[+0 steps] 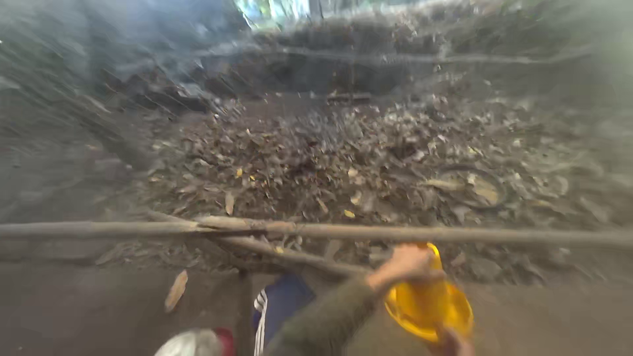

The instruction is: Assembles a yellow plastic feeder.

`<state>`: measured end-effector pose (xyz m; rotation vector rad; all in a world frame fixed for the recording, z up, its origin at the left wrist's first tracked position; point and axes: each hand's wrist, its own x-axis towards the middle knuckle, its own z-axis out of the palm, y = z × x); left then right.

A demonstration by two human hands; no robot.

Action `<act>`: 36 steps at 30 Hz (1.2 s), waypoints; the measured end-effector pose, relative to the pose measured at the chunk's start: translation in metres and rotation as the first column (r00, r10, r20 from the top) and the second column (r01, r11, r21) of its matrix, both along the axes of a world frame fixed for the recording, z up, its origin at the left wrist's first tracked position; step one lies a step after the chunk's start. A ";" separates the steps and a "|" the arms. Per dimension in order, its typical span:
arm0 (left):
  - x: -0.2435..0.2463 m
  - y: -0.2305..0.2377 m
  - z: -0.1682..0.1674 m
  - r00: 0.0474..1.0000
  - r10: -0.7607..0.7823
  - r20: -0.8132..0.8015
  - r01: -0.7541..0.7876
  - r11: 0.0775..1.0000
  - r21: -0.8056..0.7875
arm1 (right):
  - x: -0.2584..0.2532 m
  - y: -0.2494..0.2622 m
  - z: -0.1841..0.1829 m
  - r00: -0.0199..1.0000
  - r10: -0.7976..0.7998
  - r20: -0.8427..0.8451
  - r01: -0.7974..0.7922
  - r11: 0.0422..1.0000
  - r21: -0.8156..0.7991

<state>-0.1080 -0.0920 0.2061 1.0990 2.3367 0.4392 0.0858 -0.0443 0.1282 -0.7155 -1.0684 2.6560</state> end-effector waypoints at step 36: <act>0.004 0.024 -0.036 0.938 0.344 -0.051 -0.341 0.938 0.060 | -0.016 0.028 -0.052 0.938 -0.157 0.309 0.158 0.987 0.022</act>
